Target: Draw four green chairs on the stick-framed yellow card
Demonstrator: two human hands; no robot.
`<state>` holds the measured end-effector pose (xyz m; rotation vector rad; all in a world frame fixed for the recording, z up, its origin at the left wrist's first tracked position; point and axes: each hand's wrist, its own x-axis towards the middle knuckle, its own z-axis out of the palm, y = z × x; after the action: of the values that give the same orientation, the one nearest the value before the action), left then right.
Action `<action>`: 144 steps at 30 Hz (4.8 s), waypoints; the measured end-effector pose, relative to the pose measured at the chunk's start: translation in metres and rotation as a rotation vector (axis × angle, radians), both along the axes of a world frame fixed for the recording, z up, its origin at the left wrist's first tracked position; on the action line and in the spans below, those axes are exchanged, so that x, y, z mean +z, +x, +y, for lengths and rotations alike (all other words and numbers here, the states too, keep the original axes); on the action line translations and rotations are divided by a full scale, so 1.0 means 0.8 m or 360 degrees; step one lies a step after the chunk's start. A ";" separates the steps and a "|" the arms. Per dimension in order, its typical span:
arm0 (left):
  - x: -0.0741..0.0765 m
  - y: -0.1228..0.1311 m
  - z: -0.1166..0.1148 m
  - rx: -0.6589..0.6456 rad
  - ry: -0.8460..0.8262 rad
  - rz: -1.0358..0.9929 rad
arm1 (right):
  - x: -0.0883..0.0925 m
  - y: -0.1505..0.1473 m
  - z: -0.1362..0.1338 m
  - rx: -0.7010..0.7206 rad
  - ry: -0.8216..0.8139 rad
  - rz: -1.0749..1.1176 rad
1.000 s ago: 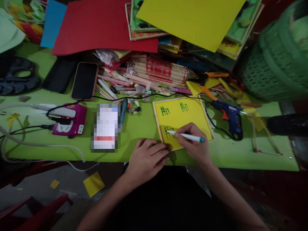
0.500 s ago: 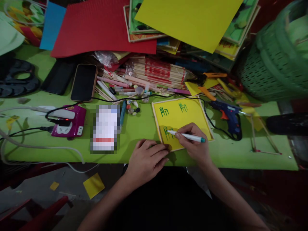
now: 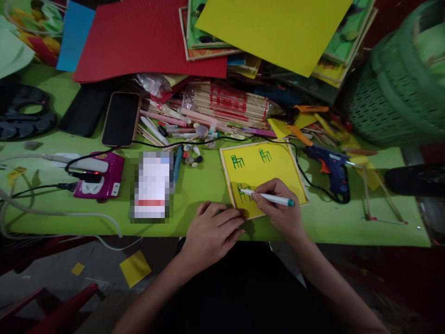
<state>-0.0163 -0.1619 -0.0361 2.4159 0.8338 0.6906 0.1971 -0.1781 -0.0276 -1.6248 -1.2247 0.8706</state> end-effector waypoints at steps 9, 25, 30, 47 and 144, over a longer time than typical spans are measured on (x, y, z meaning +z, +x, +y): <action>0.003 0.000 0.001 0.0006 0.0006 -0.0014 | 0.001 -0.004 0.003 -0.0087 0.0042 -0.0028; 0.002 0.000 0.001 0.0005 0.0001 0.0040 | 0.002 0.001 0.003 -0.0103 -0.0031 0.0091; 0.001 0.000 0.001 0.0003 0.0010 0.0045 | 0.006 -0.002 0.005 -0.0074 -0.0043 0.0084; 0.004 0.001 0.002 0.0001 0.0011 0.0029 | -0.001 -0.001 0.002 -0.0088 -0.0032 -0.0050; 0.009 -0.019 0.021 0.0047 0.0114 0.0426 | 0.000 0.078 0.014 -0.0149 -0.0003 0.0089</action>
<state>-0.0313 -0.1453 -0.0293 2.6027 0.9655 0.4185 0.2594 -0.1668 -0.0276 -1.6350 -1.1009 0.8527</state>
